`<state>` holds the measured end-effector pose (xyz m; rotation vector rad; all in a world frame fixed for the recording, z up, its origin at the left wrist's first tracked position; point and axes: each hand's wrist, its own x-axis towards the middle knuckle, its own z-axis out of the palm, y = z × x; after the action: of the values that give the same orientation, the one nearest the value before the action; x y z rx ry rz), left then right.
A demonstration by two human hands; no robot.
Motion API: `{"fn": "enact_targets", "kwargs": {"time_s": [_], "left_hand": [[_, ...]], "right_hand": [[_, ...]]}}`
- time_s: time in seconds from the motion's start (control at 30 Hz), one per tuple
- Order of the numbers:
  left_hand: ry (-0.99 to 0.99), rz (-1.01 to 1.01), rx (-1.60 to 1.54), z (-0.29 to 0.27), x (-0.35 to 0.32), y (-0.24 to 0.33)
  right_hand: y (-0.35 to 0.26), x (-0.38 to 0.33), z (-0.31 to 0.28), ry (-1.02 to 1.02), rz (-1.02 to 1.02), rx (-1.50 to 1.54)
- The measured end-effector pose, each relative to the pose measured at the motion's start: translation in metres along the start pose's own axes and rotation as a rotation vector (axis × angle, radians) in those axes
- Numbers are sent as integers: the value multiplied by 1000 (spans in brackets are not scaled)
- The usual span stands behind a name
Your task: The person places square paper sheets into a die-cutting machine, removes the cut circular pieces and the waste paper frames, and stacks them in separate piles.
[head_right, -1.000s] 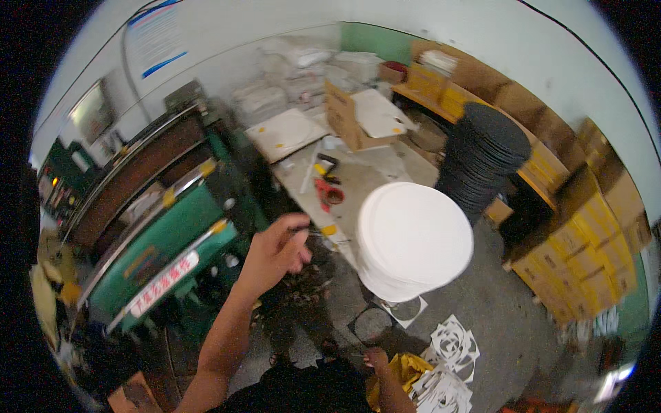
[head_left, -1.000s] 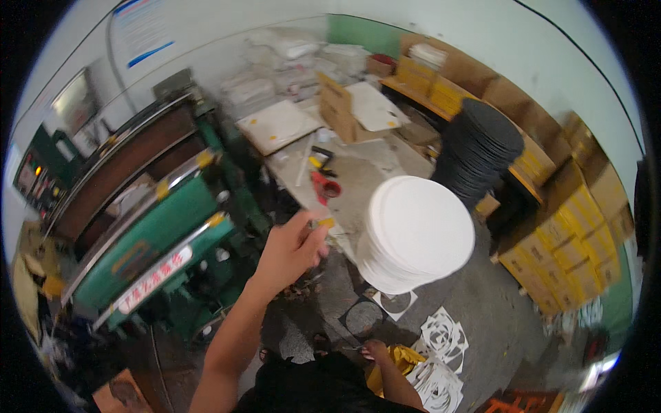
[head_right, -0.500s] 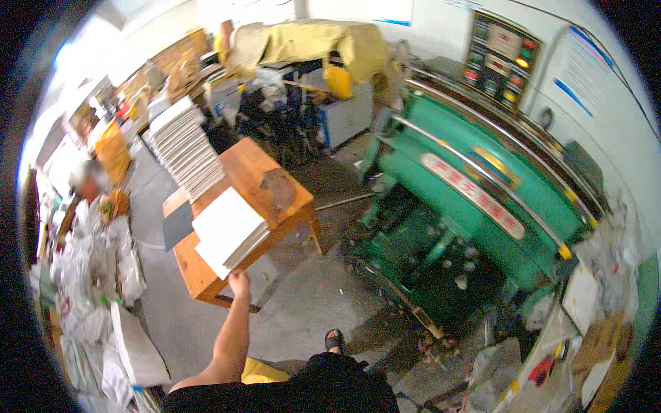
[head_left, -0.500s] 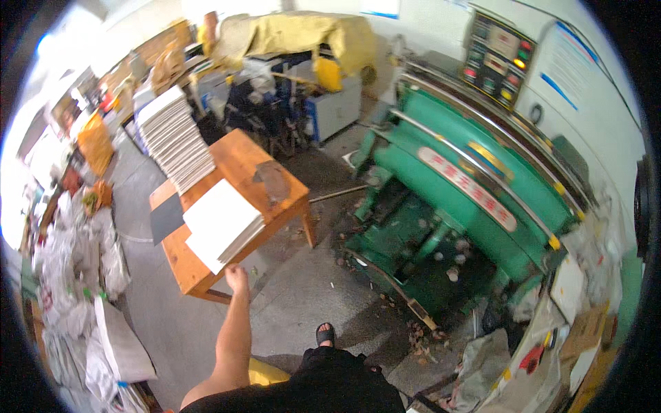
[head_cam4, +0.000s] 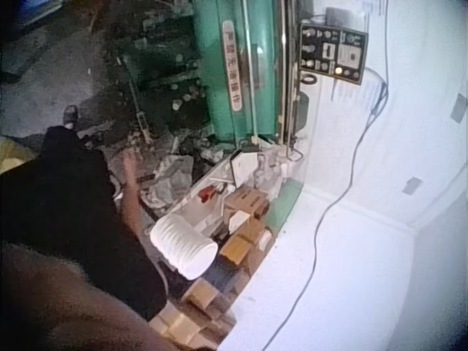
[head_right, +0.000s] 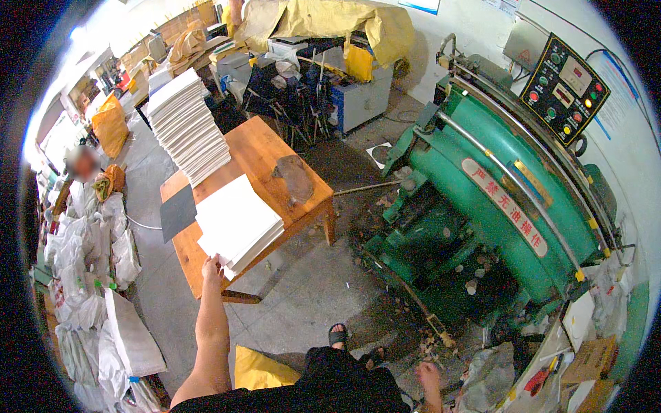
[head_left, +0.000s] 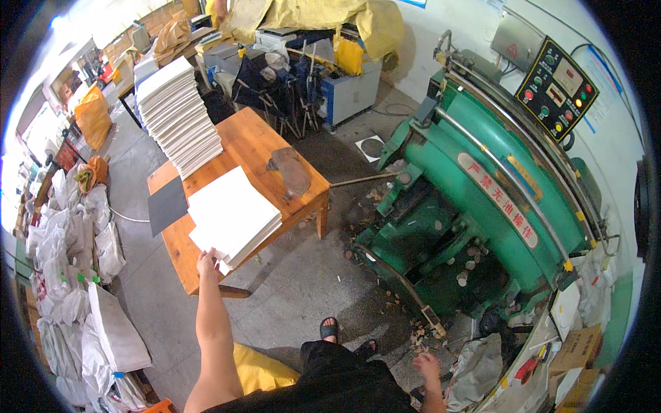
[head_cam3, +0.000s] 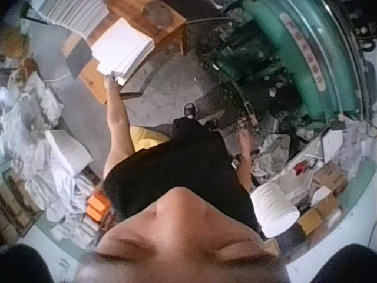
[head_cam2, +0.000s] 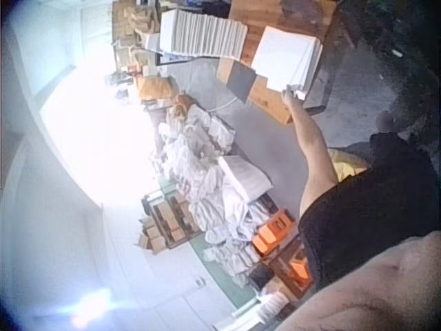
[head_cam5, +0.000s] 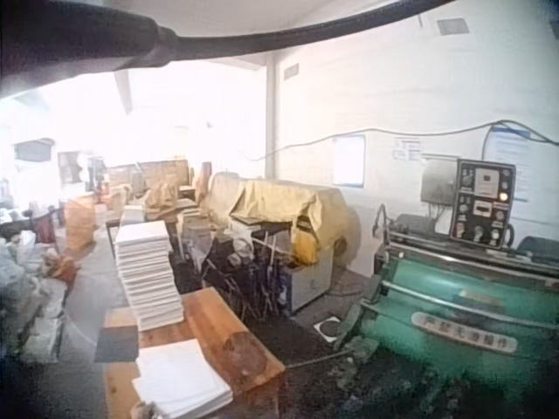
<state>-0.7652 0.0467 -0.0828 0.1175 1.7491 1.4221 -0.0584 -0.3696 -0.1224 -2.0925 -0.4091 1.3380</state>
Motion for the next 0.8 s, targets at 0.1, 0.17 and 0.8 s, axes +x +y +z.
{"fn": "enact_targets", "kwargs": {"time_s": [0.1, 0.17, 0.8], "left_hand": [[24, 58, -169, -21, -3, 5], [-59, 87, -233, -41, 7, -12], [-914, -37, -305, 120, -287, 74]], "right_hand": [[8, -3, 24, -124, 236, -29], [75, 11, 12, -166, 350, 3], [-332, -110, -75, 61, -765, 476]]}}
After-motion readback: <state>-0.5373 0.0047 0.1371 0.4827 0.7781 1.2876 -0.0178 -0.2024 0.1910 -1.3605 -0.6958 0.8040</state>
